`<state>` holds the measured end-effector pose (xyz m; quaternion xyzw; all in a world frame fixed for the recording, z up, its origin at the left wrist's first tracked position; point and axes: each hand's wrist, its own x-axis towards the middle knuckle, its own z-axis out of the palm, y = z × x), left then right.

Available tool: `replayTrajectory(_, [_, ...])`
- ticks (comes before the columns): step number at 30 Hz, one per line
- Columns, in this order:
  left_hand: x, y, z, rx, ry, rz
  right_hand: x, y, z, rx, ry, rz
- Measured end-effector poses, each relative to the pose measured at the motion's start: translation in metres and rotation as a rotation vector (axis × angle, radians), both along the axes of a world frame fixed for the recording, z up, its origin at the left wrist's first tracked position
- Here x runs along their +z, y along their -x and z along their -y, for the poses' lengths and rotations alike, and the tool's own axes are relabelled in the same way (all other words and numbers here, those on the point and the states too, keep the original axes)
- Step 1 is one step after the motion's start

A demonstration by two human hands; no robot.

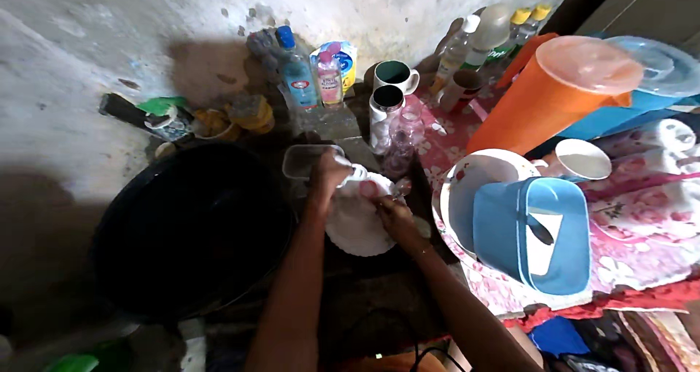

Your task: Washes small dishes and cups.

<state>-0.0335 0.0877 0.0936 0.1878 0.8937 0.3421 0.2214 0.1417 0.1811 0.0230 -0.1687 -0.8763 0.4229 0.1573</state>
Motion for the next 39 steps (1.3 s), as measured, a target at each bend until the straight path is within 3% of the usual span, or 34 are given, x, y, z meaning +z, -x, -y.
replayTrajectory(5, [0.030,0.076,-0.040,-0.047,0.072,-0.109,-0.002,-0.003,-0.007,0.011,0.051,0.094])
replayTrajectory(12, [0.041,0.148,-0.021,-0.184,0.120,-0.110,0.008,-0.005,-0.004,0.068,0.020,0.135])
replayTrajectory(16, [0.042,0.160,-0.011,-0.284,0.184,-0.153,0.007,-0.001,-0.003,0.073,-0.005,0.150])
replayTrajectory(20, [0.033,0.171,-0.002,-0.248,0.047,-0.149,-0.002,0.001,-0.003,0.086,-0.013,0.123])
replayTrajectory(29, [0.026,0.181,0.010,0.023,-0.133,-0.046,-0.007,0.004,-0.003,0.113,0.006,0.157])
replayTrajectory(39, [0.033,0.172,0.004,-0.056,-0.020,-0.012,-0.006,0.005,-0.003,0.157,0.005,0.221])
